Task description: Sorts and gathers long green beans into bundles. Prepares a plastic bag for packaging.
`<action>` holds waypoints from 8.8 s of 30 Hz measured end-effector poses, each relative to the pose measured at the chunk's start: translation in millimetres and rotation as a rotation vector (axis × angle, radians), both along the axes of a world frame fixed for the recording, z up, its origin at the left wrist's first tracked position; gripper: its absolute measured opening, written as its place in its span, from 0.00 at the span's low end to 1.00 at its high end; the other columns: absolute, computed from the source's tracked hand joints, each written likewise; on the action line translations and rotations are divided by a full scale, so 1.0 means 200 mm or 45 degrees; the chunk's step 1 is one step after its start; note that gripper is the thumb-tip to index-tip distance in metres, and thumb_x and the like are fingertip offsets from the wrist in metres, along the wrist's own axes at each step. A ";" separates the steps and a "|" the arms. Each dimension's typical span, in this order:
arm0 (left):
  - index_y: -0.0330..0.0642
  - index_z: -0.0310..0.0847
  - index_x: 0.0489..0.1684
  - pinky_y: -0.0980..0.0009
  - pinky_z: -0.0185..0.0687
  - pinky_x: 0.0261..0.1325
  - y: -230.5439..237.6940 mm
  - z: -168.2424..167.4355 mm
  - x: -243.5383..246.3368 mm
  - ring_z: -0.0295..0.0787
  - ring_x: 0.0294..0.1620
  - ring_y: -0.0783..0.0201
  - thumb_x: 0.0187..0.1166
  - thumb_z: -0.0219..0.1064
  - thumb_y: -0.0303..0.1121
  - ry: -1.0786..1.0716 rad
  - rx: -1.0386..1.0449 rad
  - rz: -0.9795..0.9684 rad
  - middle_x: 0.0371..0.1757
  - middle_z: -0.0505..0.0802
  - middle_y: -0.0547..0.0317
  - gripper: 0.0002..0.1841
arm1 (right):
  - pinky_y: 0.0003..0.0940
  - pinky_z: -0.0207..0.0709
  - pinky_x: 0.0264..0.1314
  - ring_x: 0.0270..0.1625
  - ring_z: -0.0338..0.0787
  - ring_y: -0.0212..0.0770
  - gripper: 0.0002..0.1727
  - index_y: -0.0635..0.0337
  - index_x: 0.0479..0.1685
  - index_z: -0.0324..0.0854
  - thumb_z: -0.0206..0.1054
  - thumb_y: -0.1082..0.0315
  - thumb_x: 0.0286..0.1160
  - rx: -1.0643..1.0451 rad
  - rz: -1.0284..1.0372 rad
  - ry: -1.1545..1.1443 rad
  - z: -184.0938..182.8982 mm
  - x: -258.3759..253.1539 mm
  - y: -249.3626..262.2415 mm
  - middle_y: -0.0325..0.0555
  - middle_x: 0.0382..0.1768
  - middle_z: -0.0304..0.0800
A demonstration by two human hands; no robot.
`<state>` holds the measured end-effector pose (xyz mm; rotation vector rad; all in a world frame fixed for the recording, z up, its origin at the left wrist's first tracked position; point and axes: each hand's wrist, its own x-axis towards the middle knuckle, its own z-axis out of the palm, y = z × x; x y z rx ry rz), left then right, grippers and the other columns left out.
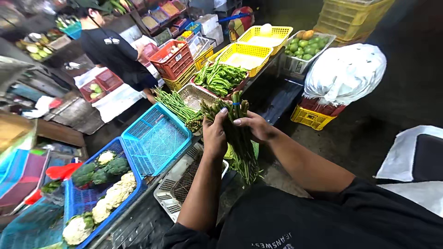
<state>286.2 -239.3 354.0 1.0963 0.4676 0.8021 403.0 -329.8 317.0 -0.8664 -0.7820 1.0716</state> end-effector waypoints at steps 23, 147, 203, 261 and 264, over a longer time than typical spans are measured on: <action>0.34 0.79 0.68 0.68 0.85 0.59 -0.02 0.09 0.36 0.86 0.56 0.66 0.89 0.56 0.37 0.157 1.421 0.477 0.61 0.88 0.51 0.18 | 0.32 0.90 0.51 0.43 0.93 0.30 0.11 0.50 0.55 0.85 0.67 0.67 0.77 0.282 0.055 -0.057 -0.03 0.26 0.02 0.37 0.42 0.94; 0.43 0.84 0.73 0.52 0.70 0.84 0.76 -0.77 -0.35 0.81 0.77 0.55 0.83 0.63 0.41 0.811 1.462 0.127 0.72 0.88 0.53 0.22 | 0.49 0.79 0.73 0.69 0.85 0.40 0.33 0.53 0.76 0.77 0.37 0.42 0.93 -0.631 -0.300 -0.685 -0.68 0.22 1.14 0.45 0.68 0.86; 0.32 0.69 0.78 0.52 0.87 0.56 0.57 -1.92 0.22 0.89 0.55 0.48 0.83 0.67 0.46 1.202 -0.521 0.619 0.64 0.86 0.35 0.31 | 0.60 0.77 0.63 0.64 0.87 0.58 0.26 0.62 0.77 0.75 0.55 0.53 0.93 -2.291 -0.649 0.382 -1.55 -0.08 -2.21 0.60 0.69 0.85; 0.40 0.79 0.76 0.57 0.81 0.76 0.68 -1.46 -1.04 0.87 0.71 0.57 0.84 0.63 0.34 1.480 0.253 -0.132 0.72 0.88 0.47 0.22 | 0.44 0.88 0.52 0.46 0.90 0.44 0.11 0.69 0.61 0.77 0.57 0.73 0.88 -1.225 -0.161 -0.324 -1.41 0.24 0.93 0.56 0.52 0.86; 0.42 0.75 0.80 0.56 0.82 0.74 0.69 -1.43 -0.77 0.88 0.68 0.57 0.83 0.67 0.38 1.369 0.277 -0.272 0.70 0.89 0.48 0.26 | 0.42 0.88 0.52 0.46 0.90 0.41 0.10 0.65 0.59 0.78 0.57 0.73 0.87 -1.049 -0.169 -0.343 -1.23 0.20 0.86 0.52 0.50 0.87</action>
